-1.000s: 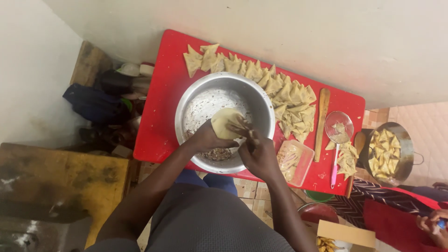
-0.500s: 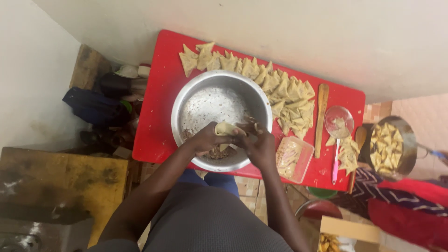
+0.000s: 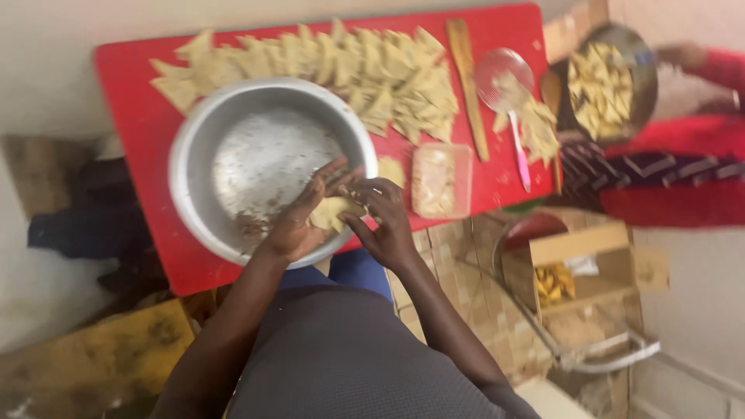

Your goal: Filling and folding samosas on a table

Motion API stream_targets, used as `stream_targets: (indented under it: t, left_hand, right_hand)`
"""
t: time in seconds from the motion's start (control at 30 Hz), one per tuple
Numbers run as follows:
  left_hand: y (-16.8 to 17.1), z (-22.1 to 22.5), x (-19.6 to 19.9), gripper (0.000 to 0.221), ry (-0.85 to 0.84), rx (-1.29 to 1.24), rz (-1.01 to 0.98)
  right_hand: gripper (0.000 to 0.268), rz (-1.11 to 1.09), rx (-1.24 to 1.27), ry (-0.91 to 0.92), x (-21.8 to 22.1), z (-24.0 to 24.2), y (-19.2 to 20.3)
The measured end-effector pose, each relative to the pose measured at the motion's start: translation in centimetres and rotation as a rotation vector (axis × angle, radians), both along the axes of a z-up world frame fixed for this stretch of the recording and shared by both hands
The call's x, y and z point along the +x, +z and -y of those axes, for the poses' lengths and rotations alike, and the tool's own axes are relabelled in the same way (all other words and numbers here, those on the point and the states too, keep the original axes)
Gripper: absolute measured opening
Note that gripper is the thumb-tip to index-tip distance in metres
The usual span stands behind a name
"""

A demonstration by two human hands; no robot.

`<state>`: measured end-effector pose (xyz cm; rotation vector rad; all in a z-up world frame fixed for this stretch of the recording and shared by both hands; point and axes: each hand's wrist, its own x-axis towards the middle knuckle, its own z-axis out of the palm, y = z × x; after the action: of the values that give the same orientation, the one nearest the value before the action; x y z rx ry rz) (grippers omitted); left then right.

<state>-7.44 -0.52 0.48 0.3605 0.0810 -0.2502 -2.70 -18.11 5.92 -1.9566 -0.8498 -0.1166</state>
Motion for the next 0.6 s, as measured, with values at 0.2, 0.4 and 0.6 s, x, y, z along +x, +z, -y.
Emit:
stream_targets:
  t: [0.2, 0.4, 0.6]
  left_hand:
    - [-3.9, 1.7, 0.3, 0.041, -0.027, 0.473, -0.346]
    - [-1.7, 2.8, 0.8, 0.038, 0.175, 0.49, -0.475]
    - [-2.0, 4.6, 1.3, 0.043, 0.225, 0.438, -0.476]
  right_hand:
    - [0.025, -0.315, 0.125, -0.275, 1.0, 7.3, -3.7]
    - [0.063, -0.593, -1.105, -0.458, 3.2, 17.8, -14.1]
    - [0.079, -0.47, -1.331, -0.412, 3.4, 16.0, -18.3]
